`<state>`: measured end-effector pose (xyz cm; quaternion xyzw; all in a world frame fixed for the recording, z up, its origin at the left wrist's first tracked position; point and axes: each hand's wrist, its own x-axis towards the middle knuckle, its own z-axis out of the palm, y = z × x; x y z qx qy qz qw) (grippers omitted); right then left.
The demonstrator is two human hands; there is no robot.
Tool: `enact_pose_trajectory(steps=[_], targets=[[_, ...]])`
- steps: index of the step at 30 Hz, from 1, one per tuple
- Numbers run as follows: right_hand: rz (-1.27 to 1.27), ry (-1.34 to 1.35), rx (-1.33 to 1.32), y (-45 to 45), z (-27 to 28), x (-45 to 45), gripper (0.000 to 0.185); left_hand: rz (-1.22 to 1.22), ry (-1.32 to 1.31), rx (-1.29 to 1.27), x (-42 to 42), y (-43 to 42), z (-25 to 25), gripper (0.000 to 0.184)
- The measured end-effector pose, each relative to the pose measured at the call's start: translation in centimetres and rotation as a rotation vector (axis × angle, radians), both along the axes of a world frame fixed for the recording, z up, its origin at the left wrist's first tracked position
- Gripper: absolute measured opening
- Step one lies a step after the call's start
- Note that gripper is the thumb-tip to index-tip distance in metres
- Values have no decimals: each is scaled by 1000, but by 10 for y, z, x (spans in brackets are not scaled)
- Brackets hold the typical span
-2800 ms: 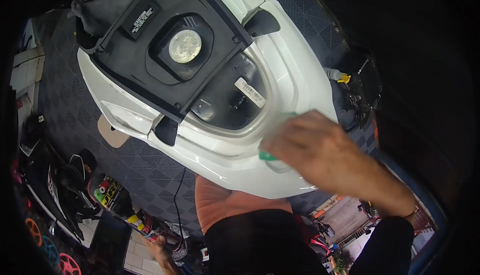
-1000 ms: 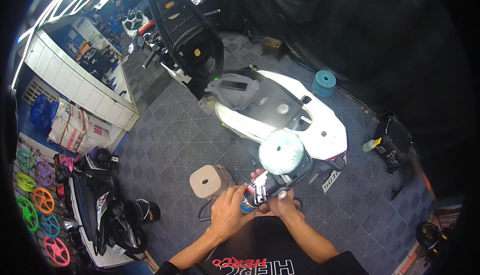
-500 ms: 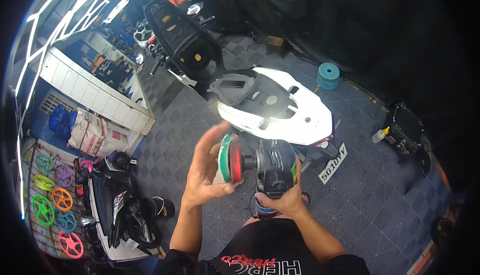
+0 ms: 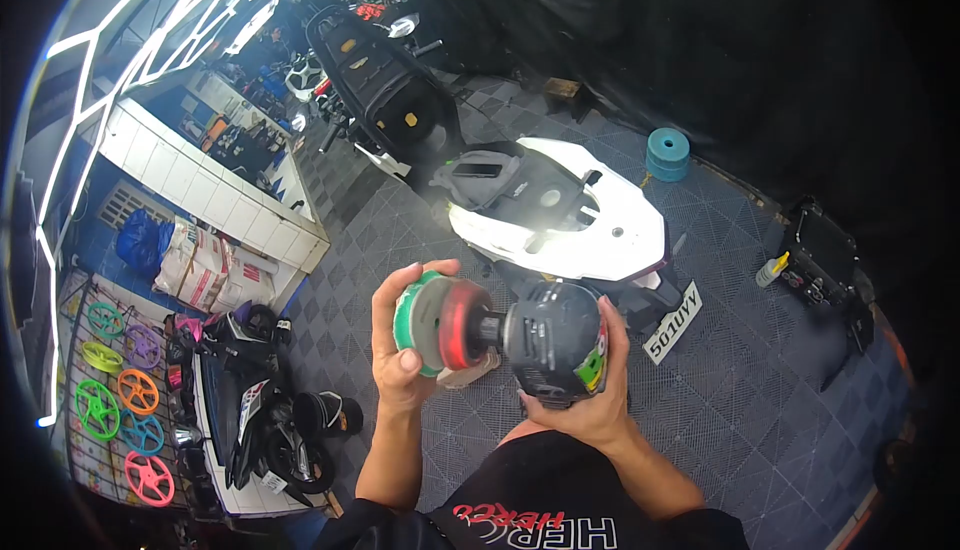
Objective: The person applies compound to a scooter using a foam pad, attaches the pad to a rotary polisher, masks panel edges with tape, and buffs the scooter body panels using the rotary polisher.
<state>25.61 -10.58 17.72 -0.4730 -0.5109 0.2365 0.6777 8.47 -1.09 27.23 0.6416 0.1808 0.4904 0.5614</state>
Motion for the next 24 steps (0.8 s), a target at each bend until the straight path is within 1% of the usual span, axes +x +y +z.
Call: enact_pose_trajectory(steps=[3,6,9,12,15,18,21,24], targets=[[-23,-41,35,-1,4,-1,116,10,-60,-41,4,-5,-3,79],[-27,-52,52,0,3,-3,117,7,-39,-26,7,-4,-5,79],[-71,-146,31,-2,8,-1,117,-4,-49,-22,10,-3,-7,78],[-59,-118,-1,-3,6,-2,116,10,-57,-27,10,-3,-9,78],[-49,-123,20,-1,7,-1,116,11,-74,-38,11,-1,-10,76],[-80,-199,-6,0,12,2,116,17,-68,27,10,3,-14,71],[-74,-197,-27,0,9,2,116,22,-42,77,11,6,-14,66],[10,-161,-40,4,12,5,114,-11,-18,121,12,7,-10,62]])
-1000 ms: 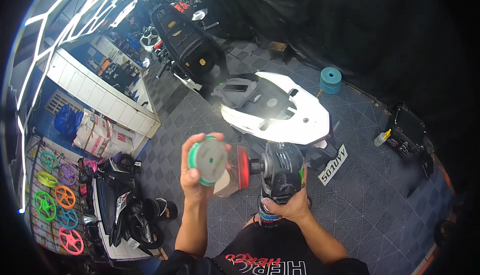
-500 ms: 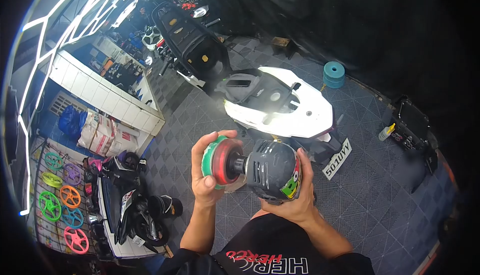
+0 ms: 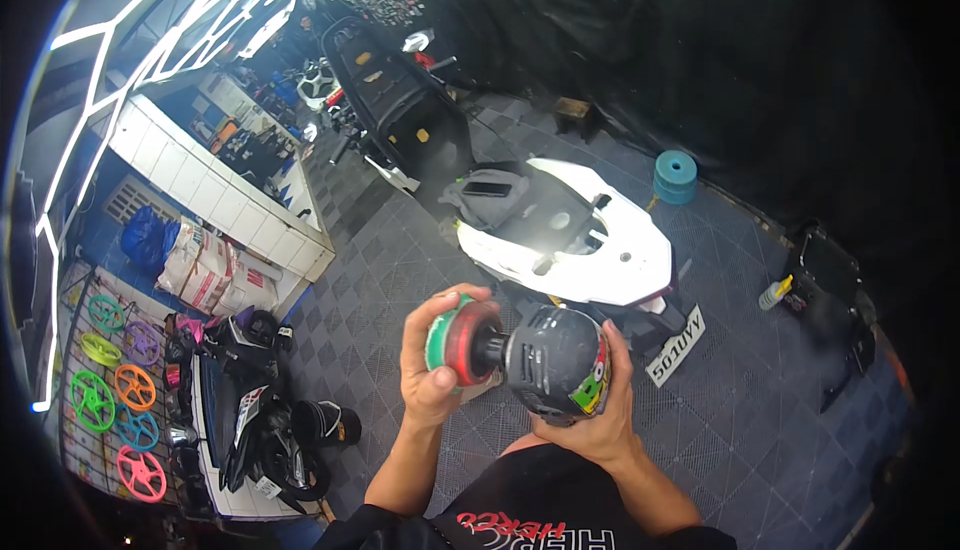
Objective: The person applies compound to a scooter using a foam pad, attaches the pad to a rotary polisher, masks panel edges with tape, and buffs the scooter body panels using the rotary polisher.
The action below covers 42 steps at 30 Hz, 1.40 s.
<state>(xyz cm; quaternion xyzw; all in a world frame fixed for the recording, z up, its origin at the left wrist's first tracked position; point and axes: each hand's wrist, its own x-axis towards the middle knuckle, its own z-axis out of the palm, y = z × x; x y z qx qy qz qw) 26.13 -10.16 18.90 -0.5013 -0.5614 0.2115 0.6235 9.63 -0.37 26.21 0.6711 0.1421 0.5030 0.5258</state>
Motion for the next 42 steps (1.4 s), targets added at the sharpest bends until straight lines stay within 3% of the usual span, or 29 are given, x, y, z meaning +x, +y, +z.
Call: enact_pose_trajectory(steps=[2,8,15,23,26,29,34,37,39,41,42], targets=[[37,66,2,3,-2,0,114,-14,13,10,-1,0,4,60],[81,327,-20,7,1,-5,112,9,-54,-66,6,1,4,80],[31,139,-38,4,10,5,111,143,-72,-126,18,-3,11,86],[47,189,-63,-1,20,13,109,192,-209,-212,22,-1,6,85],[124,105,-154,-3,37,19,109,111,-46,-138,35,-1,11,88],[151,198,-123,4,23,25,107,112,-8,-165,46,3,16,92],[209,500,-166,3,11,41,106,114,-267,-381,27,12,7,87],[209,418,-200,4,-7,55,107,241,-271,-404,33,14,3,84],[228,430,-228,4,-12,56,106,122,-97,-237,57,14,-13,84],[249,422,-238,6,-13,56,104,164,-29,-221,68,9,-17,86],[191,445,-226,9,-23,58,91,184,2,-209,73,8,-17,86]])
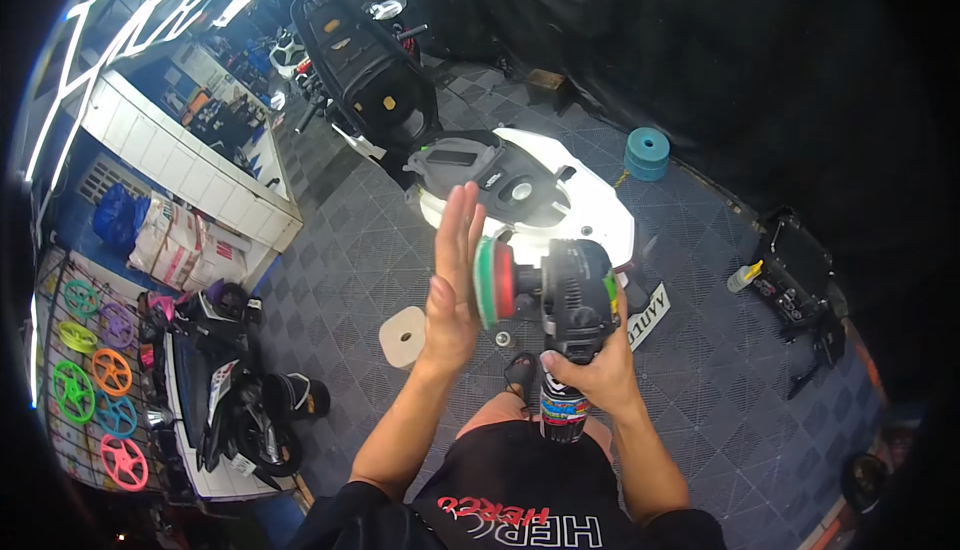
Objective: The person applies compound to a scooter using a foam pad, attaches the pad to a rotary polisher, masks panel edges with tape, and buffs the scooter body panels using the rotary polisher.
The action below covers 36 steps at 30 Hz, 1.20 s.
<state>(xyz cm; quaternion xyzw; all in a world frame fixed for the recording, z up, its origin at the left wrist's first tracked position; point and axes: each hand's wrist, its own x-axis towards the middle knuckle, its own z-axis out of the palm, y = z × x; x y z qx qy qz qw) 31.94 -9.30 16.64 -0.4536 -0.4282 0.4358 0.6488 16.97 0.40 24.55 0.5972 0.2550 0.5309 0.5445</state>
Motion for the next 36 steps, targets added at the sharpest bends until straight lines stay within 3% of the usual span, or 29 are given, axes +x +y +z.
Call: enact_pose_trajectory(steps=[2,4,5,7,8,10,12,14,19,22,25,26,29,33,36], targets=[[-14,132,-52,5,0,14,79,34,70,15,5,2,-1,88],[-96,290,-74,12,0,20,60,-127,277,-165,-12,5,-34,91],[-196,266,-15,20,-6,26,58,-210,377,-254,-21,3,-52,93],[-167,368,-111,28,3,37,58,-482,649,-113,-11,-13,-69,98],[-249,380,-103,35,6,35,59,-635,772,-220,-2,-17,-61,97],[-263,326,-95,49,0,39,66,-787,770,-386,12,-13,-52,96],[-202,311,-121,66,-2,43,72,-769,522,-509,21,-11,-95,94],[-100,348,-171,86,1,45,76,-644,345,-440,33,-15,-134,82],[29,107,-532,148,-3,52,77,-586,-35,-633,62,1,-166,76],[114,-80,-695,195,-10,51,76,-602,-157,-835,66,33,-160,77],[183,-102,-847,240,-13,42,76,-414,-215,-771,85,38,-178,80],[199,-52,-923,253,-14,40,81,-455,-213,-865,89,37,-187,81],[324,-298,-1048,282,-23,38,72,-530,-363,-934,95,58,-190,81],[477,-715,-1174,308,-30,36,84,-803,-527,-1112,80,94,-182,77],[419,-548,-1139,311,-31,39,87,-680,-451,-1031,78,101,-187,65]])
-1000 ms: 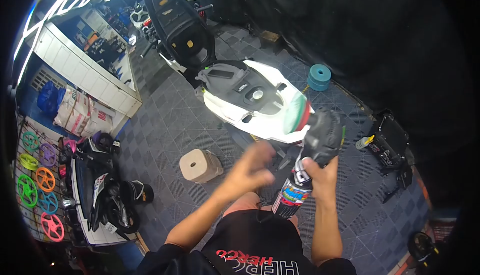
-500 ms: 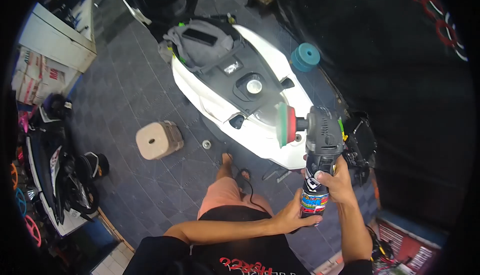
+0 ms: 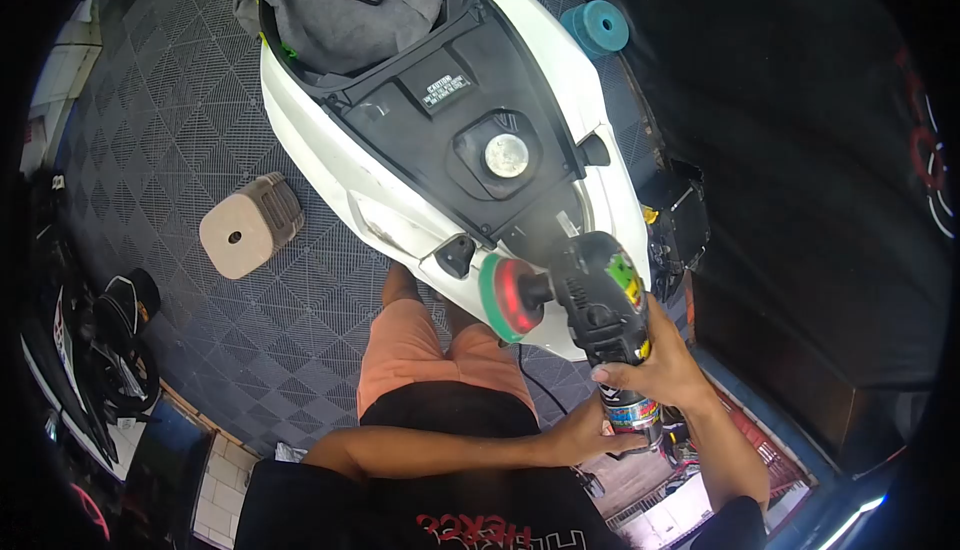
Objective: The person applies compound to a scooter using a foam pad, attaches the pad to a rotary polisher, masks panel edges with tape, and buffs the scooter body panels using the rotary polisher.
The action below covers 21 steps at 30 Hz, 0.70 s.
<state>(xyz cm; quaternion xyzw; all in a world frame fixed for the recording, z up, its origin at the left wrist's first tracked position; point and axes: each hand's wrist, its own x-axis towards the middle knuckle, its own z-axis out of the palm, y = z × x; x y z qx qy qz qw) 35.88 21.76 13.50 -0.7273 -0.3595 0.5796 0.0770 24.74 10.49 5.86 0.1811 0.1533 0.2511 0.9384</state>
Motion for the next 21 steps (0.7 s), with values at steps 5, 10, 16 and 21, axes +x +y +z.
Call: enact_pose_trajectory(steps=[5,10,16,21], targets=[[-5,-29,131,2,19,0,101,-174,9,299,-27,49,4,56],[-88,-32,212,-10,51,6,105,181,-64,-314,-81,55,-30,61],[-20,-73,302,-37,43,-4,103,595,64,-35,-54,162,30,86],[-170,-17,238,-46,46,11,104,589,326,313,-62,184,7,89]])
